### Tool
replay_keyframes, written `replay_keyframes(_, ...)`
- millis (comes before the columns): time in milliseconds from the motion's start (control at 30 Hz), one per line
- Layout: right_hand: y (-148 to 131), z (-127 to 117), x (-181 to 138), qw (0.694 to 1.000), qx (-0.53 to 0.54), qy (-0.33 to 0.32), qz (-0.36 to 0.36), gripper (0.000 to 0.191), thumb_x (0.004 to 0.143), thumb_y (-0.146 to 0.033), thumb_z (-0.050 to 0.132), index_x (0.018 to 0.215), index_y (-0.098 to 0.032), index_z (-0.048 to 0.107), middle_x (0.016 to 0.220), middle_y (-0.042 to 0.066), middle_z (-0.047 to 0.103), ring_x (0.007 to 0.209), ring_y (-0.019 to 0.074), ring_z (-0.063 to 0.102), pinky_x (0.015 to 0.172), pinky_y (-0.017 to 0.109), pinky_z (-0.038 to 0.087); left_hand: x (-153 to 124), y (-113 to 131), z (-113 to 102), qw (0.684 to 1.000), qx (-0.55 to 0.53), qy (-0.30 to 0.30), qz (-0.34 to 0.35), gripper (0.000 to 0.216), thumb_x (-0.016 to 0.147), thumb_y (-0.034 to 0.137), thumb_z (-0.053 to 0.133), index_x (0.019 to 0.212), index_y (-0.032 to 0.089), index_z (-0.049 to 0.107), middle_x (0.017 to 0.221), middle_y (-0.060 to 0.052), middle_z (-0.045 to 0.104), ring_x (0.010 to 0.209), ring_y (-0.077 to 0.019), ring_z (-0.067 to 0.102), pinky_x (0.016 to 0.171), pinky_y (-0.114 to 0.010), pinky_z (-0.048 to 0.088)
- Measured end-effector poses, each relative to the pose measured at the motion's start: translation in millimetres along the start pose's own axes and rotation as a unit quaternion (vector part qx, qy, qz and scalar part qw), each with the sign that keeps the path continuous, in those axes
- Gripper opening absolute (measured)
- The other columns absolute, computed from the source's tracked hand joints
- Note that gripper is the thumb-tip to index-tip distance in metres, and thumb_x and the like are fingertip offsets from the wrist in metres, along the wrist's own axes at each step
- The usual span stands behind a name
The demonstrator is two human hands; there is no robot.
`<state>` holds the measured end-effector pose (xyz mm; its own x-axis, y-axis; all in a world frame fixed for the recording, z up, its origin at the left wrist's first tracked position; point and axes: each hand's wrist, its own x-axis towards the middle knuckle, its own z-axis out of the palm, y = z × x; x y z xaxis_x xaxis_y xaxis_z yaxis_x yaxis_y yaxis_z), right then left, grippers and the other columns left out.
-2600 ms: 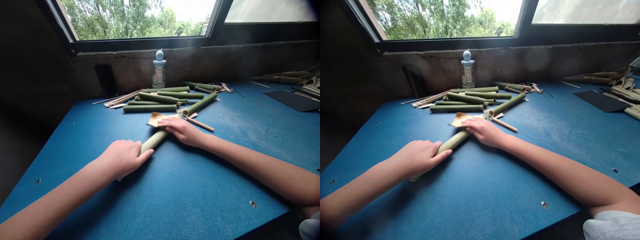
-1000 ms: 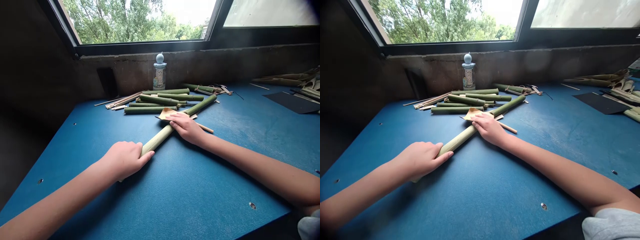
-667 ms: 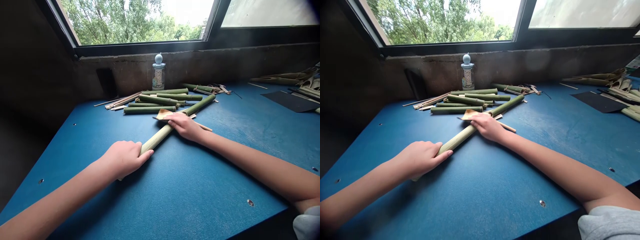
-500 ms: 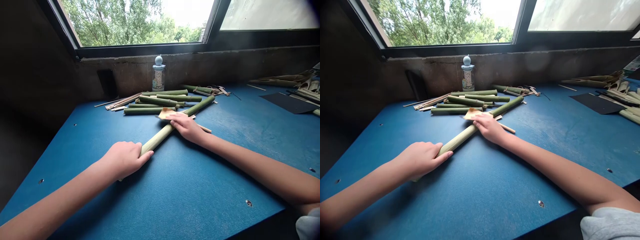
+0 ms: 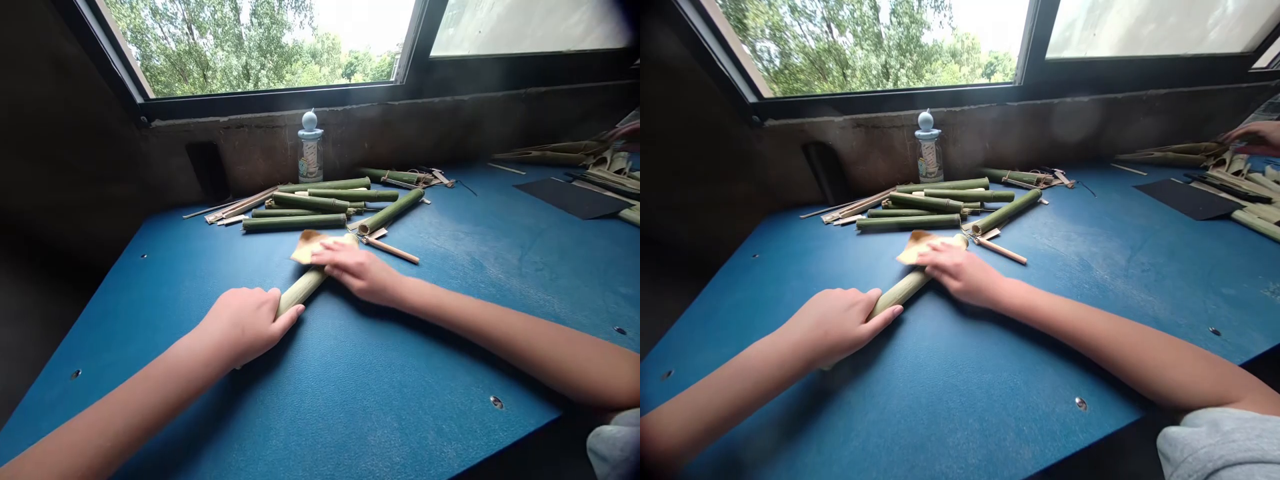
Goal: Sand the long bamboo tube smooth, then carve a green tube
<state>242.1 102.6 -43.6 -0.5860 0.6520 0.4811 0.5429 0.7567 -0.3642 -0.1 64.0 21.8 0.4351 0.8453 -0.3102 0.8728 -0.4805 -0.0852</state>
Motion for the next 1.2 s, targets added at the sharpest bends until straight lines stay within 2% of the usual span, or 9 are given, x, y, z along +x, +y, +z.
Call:
replay_keyframes(67, -24, 9, -2, 0.996, 0.032, -0.039, -0.066, 0.038, 0.1, -0.022, 0.042, 0.135, -0.02, 0.056, 0.139, 0.009, 0.059, 0.141, 0.0234, 0.042, 0.118, 0.049, 0.032, 0, -1, 2, 1.0, -0.001, 0.002, 0.002, 0.067, 0.093, 0.064, 0.017, 0.074, 0.02, 0.064, 0.073, -0.012, 0.07, 0.068, -0.0296, 0.066, 0.057, -0.035, 0.038)
replay_keyframes(133, -26, 13, 0, 0.992, 0.046, -0.05, -0.105, 0.039, 0.1, -0.021, 0.042, 0.137, -0.02, 0.055, 0.139, 0.009, 0.059, 0.14, 0.0221, 0.042, 0.118, 0.048, 0.032, 1, -2, 3, 1.0, -0.003, -0.001, 0.002, 0.069, 0.093, 0.064, 0.016, 0.073, 0.02, 0.064, 0.075, -0.013, 0.071, 0.07, -0.0294, 0.067, 0.059, -0.036, 0.039)
replay_keyframes(367, 46, -10, 9, 0.998, -0.036, 0.052, 0.018, 0.033, 0.1, -0.025, 0.043, 0.124, -0.019, 0.065, 0.124, 0.011, 0.069, 0.118, 0.0255, 0.061, 0.104, 0.049, 0.045, 2, -3, -2, 1.0, -0.007, -0.02, -0.003, 0.067, 0.092, 0.067, 0.016, 0.081, 0.022, 0.064, 0.072, -0.01, 0.069, 0.064, -0.0274, 0.064, 0.056, -0.035, 0.038)
replay_keyframes(467, 23, -7, 4, 0.999, -0.025, 0.037, 0.003, 0.033, 0.1, -0.026, 0.044, 0.123, -0.018, 0.065, 0.124, 0.011, 0.068, 0.12, 0.0247, 0.06, 0.106, 0.048, 0.045, 2, -1, -1, 1.0, -0.005, -0.016, -0.005, 0.067, 0.092, 0.067, 0.017, 0.082, 0.021, 0.065, 0.071, -0.011, 0.069, 0.065, -0.029, 0.064, 0.057, -0.036, 0.039)
replay_keyframes(633, -20, 6, 0, 0.993, 0.022, -0.028, -0.117, 0.036, 0.1, -0.022, 0.044, 0.132, -0.014, 0.058, 0.134, 0.012, 0.062, 0.135, 0.0222, 0.049, 0.115, 0.044, 0.037, 2, -1, -1, 1.0, -0.005, -0.019, -0.005, 0.067, 0.092, 0.066, 0.017, 0.081, 0.021, 0.065, 0.075, -0.011, 0.07, 0.069, -0.0301, 0.065, 0.06, -0.037, 0.04)
replay_keyframes(733, 2, 2, 4, 0.991, 0.022, -0.031, -0.129, 0.035, 0.1, -0.02, 0.043, 0.132, -0.017, 0.058, 0.132, 0.01, 0.064, 0.134, 0.0211, 0.05, 0.114, 0.044, 0.038, 2, -2, -2, 1.0, -0.003, -0.024, -0.004, 0.066, 0.092, 0.066, 0.016, 0.081, 0.021, 0.063, 0.075, -0.011, 0.07, 0.066, -0.029, 0.064, 0.057, -0.035, 0.037)
replay_keyframes(900, 50, -14, 6, 0.999, -0.027, 0.017, -0.033, 0.033, 0.099, -0.023, 0.044, 0.124, -0.016, 0.065, 0.125, 0.013, 0.068, 0.122, 0.0255, 0.059, 0.104, 0.048, 0.047, 2, -3, -2, 1.0, -0.004, -0.027, 0.001, 0.066, 0.092, 0.067, 0.016, 0.081, 0.021, 0.062, 0.074, -0.01, 0.069, 0.063, -0.0269, 0.062, 0.053, -0.034, 0.033)
replay_keyframes(1000, 34, -12, 4, 0.999, -0.028, 0.003, -0.027, 0.034, 0.099, -0.025, 0.045, 0.127, -0.019, 0.064, 0.128, 0.012, 0.066, 0.127, 0.0269, 0.056, 0.108, 0.052, 0.042, 3, -4, 0, 1.0, -0.005, -0.023, 0.0, 0.066, 0.092, 0.067, 0.017, 0.082, 0.02, 0.063, 0.073, -0.01, 0.069, 0.063, -0.0277, 0.063, 0.053, -0.034, 0.033)
replay_keyframes(1200, -21, 5, 1, 0.979, 0.043, -0.109, -0.167, 0.044, 0.101, -0.021, 0.04, 0.144, -0.019, 0.047, 0.146, 0.01, 0.051, 0.144, 0.0212, 0.036, 0.121, 0.046, 0.026, 3, -4, 3, 1.0, -0.005, -0.015, 0.006, 0.066, 0.093, 0.061, 0.017, 0.078, 0.021, 0.067, 0.076, -0.011, 0.071, 0.07, -0.0284, 0.066, 0.059, -0.035, 0.036)
